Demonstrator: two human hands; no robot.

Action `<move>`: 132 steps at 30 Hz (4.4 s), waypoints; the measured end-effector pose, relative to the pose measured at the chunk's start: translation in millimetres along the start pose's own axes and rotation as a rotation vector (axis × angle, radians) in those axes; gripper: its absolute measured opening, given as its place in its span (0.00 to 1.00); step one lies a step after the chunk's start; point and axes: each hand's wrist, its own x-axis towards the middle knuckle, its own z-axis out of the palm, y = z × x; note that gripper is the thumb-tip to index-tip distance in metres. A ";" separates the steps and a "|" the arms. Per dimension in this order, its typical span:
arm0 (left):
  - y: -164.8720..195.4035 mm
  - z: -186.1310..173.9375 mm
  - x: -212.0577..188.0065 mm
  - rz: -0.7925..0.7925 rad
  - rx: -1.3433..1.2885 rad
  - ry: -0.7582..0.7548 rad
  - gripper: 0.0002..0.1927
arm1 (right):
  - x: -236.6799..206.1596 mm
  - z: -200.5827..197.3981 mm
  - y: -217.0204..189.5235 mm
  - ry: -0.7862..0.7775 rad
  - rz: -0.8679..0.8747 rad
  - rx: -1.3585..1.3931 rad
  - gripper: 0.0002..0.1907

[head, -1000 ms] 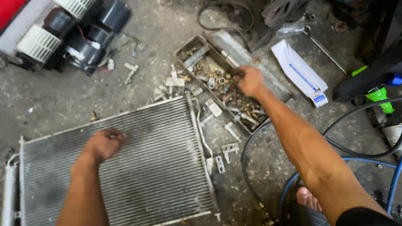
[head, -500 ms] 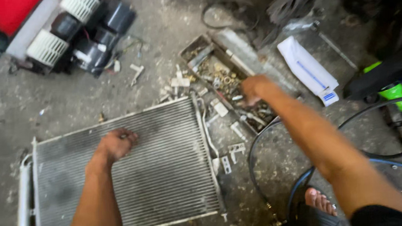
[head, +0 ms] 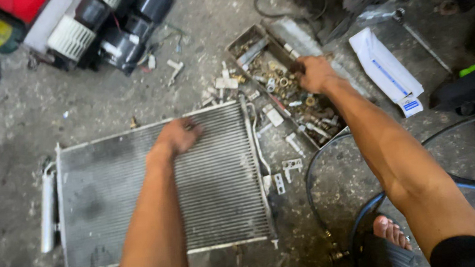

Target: The person uses a wrench to tighten a fitting on the top pipe of a radiator. They then move the radiator to the floor and select several small metal fittings from a nearby parts bin, attempting to fit them onto the radiator's side ports.

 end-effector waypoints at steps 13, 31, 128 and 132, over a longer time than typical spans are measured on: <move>39.0 11.6 11.6 0.104 -0.021 -0.003 0.22 | -38.3 56.1 -1.4 -0.456 0.109 -0.368 0.32; 26.6 -10.3 -22.9 -0.058 -0.020 -0.021 0.21 | -52.7 -19.5 25.6 -0.105 0.174 0.121 0.22; 1.3 -0.4 -20.4 -0.093 -0.043 -0.073 0.19 | -60.3 29.8 16.2 -0.147 -0.031 -0.271 0.13; 9.7 -1.7 -22.1 -0.086 0.026 -0.051 0.21 | -48.1 12.6 25.7 0.054 -0.159 0.039 0.13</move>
